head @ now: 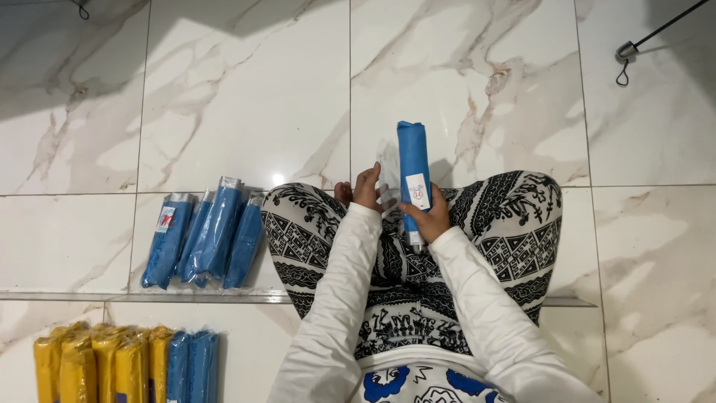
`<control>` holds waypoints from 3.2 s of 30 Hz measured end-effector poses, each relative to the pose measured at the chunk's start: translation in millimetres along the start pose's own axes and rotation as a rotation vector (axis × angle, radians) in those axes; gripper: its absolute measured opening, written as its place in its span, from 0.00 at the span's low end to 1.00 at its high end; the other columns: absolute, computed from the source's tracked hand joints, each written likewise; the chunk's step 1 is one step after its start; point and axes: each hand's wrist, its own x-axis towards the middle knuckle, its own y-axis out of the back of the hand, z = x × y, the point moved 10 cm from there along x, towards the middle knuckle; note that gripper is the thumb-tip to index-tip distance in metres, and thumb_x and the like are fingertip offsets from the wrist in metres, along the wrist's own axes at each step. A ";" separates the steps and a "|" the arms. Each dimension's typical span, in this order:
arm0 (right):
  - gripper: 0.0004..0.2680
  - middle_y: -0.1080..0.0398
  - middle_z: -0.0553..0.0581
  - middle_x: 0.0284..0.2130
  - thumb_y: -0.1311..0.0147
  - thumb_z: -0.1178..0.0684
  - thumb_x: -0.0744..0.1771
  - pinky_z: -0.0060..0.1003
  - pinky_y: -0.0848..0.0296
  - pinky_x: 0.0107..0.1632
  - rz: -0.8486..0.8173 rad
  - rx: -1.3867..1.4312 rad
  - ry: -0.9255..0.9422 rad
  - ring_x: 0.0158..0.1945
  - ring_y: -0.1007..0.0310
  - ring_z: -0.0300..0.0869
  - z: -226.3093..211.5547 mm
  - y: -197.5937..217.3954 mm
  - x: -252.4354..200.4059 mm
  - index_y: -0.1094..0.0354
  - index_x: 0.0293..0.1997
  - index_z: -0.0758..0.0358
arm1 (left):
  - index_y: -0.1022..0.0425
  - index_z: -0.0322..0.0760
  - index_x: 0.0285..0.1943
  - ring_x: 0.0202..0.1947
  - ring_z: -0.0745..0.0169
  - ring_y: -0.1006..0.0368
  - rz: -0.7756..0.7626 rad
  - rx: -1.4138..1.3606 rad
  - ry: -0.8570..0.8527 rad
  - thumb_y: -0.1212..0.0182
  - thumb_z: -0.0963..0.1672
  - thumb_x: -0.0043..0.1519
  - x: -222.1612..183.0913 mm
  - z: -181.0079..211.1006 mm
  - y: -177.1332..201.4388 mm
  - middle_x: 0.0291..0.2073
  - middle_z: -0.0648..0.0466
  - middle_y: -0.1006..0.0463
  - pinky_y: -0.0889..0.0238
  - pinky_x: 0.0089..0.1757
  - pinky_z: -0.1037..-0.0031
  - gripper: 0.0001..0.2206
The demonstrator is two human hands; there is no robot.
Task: The person wraps a blue umbrella in a silver protective sheet by hand and then slides it into a clear plastic sleeve.
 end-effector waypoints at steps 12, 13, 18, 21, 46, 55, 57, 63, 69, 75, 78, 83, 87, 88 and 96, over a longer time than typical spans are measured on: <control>0.13 0.35 0.64 0.24 0.43 0.53 0.56 0.46 0.27 0.26 -0.001 0.653 -0.516 0.24 0.31 0.51 64.9 -13.3 -11.2 0.42 0.37 0.67 | 0.45 0.28 0.53 0.42 0.57 0.39 -0.048 -0.495 0.260 0.36 0.53 0.48 40.0 -39.0 3.8 0.42 0.45 0.38 0.41 0.44 0.73 0.33; 0.11 0.36 0.62 0.22 0.45 0.53 0.57 0.42 0.28 0.27 -0.045 0.725 -0.547 0.24 0.32 0.48 58.7 -20.0 -16.7 0.41 0.33 0.67 | 0.41 0.27 0.50 0.41 0.56 0.37 -0.016 -0.612 0.215 0.35 0.50 0.48 35.6 -32.1 4.7 0.41 0.45 0.36 0.39 0.42 0.73 0.28; 0.09 0.37 0.59 0.20 0.51 0.52 0.59 0.34 0.33 0.29 -0.165 0.912 -0.680 0.24 0.34 0.42 60.4 -37.9 -30.8 0.41 0.31 0.69 | 0.35 0.36 0.41 0.43 0.53 0.34 -0.009 -0.786 0.050 0.35 0.45 0.48 15.5 6.1 0.1 0.44 0.47 0.33 0.36 0.42 0.68 0.17; 0.08 0.37 0.58 0.25 0.53 0.54 0.60 0.34 0.35 0.29 -0.205 1.090 -0.762 0.27 0.35 0.42 48.8 -48.2 -38.8 0.42 0.33 0.68 | 0.37 0.47 0.50 0.46 0.49 0.35 -0.334 -0.821 -0.104 0.40 0.49 0.50 -3.0 38.1 -25.4 0.48 0.46 0.35 0.39 0.46 0.60 0.20; 0.15 0.38 0.62 0.24 0.44 0.52 0.57 0.48 0.31 0.35 -0.282 -0.003 -0.330 0.30 0.32 0.51 -21.7 41.1 -98.0 0.43 0.41 0.68 | 0.37 0.41 0.46 0.37 0.50 0.31 -0.331 -0.978 -0.118 0.42 0.52 0.49 9.8 45.7 -17.3 0.34 0.49 0.29 0.37 0.42 0.58 0.21; 0.35 0.48 0.64 0.52 0.46 0.53 0.53 0.45 0.31 0.37 -0.443 -0.434 -0.398 0.40 0.33 0.51 -34.0 53.5 -124.3 0.71 0.61 0.52 | 0.44 0.39 0.49 0.36 0.53 0.33 -0.490 -0.973 -0.121 0.45 0.50 0.50 -18.8 64.7 -39.2 0.34 0.49 0.33 0.40 0.41 0.62 0.21; 0.33 0.49 0.60 0.54 0.46 0.53 0.54 0.42 0.33 0.40 -0.469 -0.471 -0.389 0.43 0.35 0.47 -39.2 53.5 -124.7 0.66 0.61 0.52 | 0.45 0.39 0.51 0.37 0.52 0.32 -0.536 -0.956 -0.101 0.45 0.50 0.51 -19.2 62.0 -41.5 0.35 0.49 0.32 0.39 0.42 0.60 0.23; 0.31 0.38 0.57 0.46 0.46 0.53 0.54 0.38 0.34 0.36 -0.532 -0.505 -0.403 0.37 0.31 0.43 -45.5 50.0 -120.2 0.61 0.60 0.49 | 0.46 0.38 0.54 0.37 0.50 0.33 -0.691 -0.915 -0.046 0.44 0.50 0.51 -29.5 62.3 -54.9 0.37 0.46 0.32 0.40 0.43 0.57 0.25; 0.28 0.32 0.61 0.19 0.42 0.54 0.55 0.32 0.44 0.25 -0.469 -0.324 -0.266 0.19 0.39 0.38 -68.2 39.8 -109.2 0.52 0.59 0.56 | 0.47 0.41 0.58 0.39 0.46 0.31 -0.696 -0.776 -0.005 0.45 0.53 0.51 -20.4 33.9 -61.4 0.39 0.44 0.29 0.38 0.43 0.51 0.29; 0.27 0.33 0.61 0.20 0.42 0.57 0.55 0.31 0.43 0.27 -0.441 -0.313 -0.171 0.20 0.38 0.38 -70.3 24.7 -98.4 0.52 0.59 0.58 | 0.47 0.42 0.59 0.36 0.46 0.29 -0.789 -0.658 0.056 0.46 0.51 0.52 -40.0 0.8 -84.4 0.35 0.44 0.28 0.36 0.39 0.52 0.27; 0.27 0.33 0.61 0.23 0.42 0.57 0.56 0.32 0.43 0.28 -0.415 -0.312 -0.114 0.23 0.38 0.38 -72.4 16.9 -92.3 0.53 0.59 0.58 | 0.46 0.38 0.58 0.33 0.47 0.29 -0.810 -0.649 0.066 0.46 0.47 0.53 -56.5 0.8 -93.6 0.32 0.42 0.28 0.35 0.38 0.56 0.25; 0.27 0.34 0.66 0.28 0.44 0.56 0.57 0.35 0.43 0.31 -0.354 -0.288 -0.065 0.28 0.39 0.41 -72.1 12.0 -82.0 0.53 0.60 0.60 | 0.48 0.35 0.59 0.34 0.44 0.30 -0.830 -0.705 0.001 0.50 0.43 0.54 -58.3 11.8 -93.0 0.32 0.40 0.31 0.35 0.39 0.54 0.23; 0.27 0.37 0.70 0.40 0.44 0.55 0.57 0.42 0.40 0.42 -0.316 -0.254 -0.111 0.40 0.38 0.48 -51.2 13.6 -82.8 0.54 0.60 0.59 | 0.49 0.36 0.60 0.36 0.41 0.30 -0.828 -0.737 -0.055 0.51 0.41 0.54 -56.6 16.9 -91.2 0.33 0.39 0.32 0.35 0.39 0.53 0.23; 0.27 0.40 0.72 0.43 0.44 0.54 0.58 0.46 0.41 0.45 -0.306 -0.226 -0.118 0.45 0.40 0.52 -48.8 13.0 -82.6 0.55 0.60 0.60 | 0.49 0.35 0.60 0.36 0.40 0.31 -0.834 -0.722 -0.068 0.50 0.40 0.53 -54.9 15.4 -91.4 0.33 0.38 0.32 0.35 0.39 0.53 0.24; 0.28 0.53 0.76 0.53 0.46 0.51 0.58 0.56 0.54 0.55 -0.242 -0.177 -0.166 0.57 0.55 0.62 -47.9 8.5 -77.7 0.60 0.61 0.63 | 0.48 0.36 0.58 0.33 0.44 0.29 -0.800 -0.593 -0.101 0.45 0.36 0.48 -82.0 25.3 -107.4 0.30 0.37 0.31 0.32 0.34 0.59 0.27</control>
